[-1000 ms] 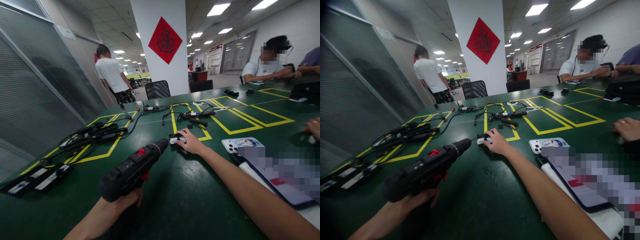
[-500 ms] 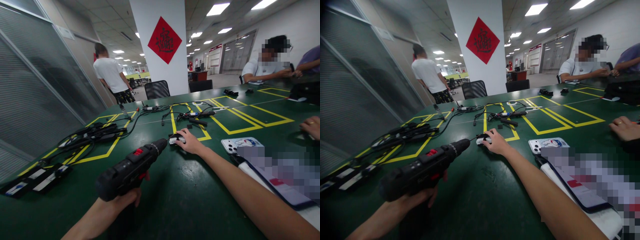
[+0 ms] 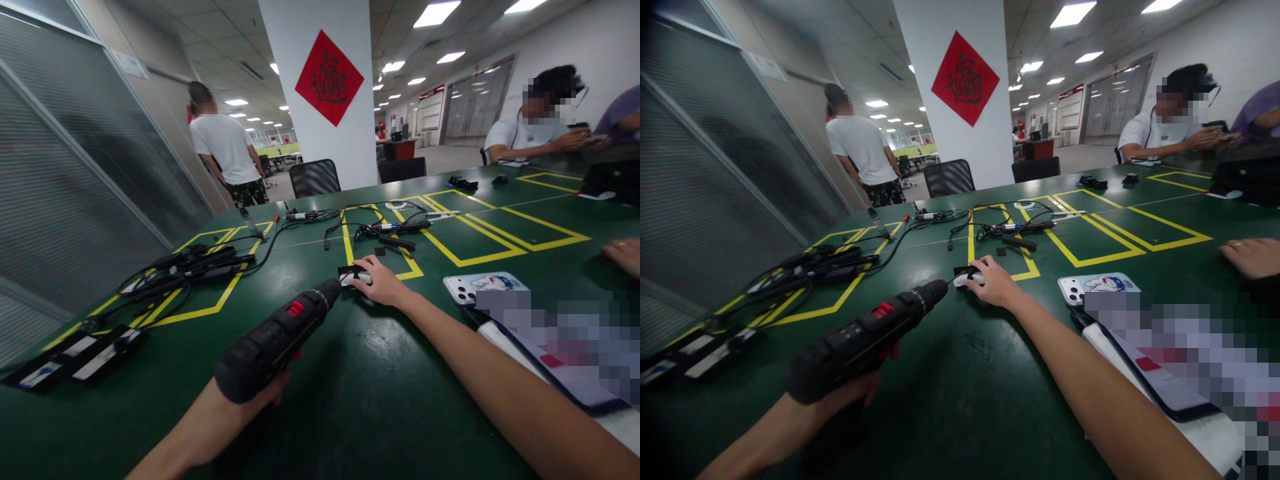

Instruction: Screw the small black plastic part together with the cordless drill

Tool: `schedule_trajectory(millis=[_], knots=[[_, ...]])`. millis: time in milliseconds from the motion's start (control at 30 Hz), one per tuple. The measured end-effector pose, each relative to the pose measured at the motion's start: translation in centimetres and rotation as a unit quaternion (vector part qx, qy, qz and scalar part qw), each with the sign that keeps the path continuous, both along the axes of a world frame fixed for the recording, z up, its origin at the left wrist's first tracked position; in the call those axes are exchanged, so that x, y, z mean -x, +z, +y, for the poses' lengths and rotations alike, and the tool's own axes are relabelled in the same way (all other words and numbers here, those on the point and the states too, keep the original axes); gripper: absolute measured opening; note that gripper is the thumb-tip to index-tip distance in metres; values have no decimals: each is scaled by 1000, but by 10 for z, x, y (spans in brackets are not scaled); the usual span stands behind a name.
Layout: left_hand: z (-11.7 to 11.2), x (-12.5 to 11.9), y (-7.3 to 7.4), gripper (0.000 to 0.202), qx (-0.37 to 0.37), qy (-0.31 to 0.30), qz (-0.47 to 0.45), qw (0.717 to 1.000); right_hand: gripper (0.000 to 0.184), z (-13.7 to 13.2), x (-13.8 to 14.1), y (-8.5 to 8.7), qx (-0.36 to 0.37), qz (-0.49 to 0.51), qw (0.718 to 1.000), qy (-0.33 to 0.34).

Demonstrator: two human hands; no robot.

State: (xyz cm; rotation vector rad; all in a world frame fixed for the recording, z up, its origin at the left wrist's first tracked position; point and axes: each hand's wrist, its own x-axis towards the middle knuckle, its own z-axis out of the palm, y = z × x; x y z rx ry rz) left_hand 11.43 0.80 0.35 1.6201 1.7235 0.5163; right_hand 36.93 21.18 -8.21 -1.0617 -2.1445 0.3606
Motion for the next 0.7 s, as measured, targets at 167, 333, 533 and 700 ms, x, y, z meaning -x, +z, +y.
schedule_trajectory(millis=[167,333,533,700], knots=[[0,-3,-1,51,-8,-16,3,1000,51,0,1,1,-1,-2,1000,-1],[-1,-6,6,40,-2,-27,13,1000,51,0,1,1,3,-5,1000,-1],[-1,-4,5,37,-8,-27,-10,1000,51,-2,0,4,7,-11,1000,-3],[-1,-3,-12,57,-54,35,-40,997,50,-3,0,5,16,-7,1000,-4]])
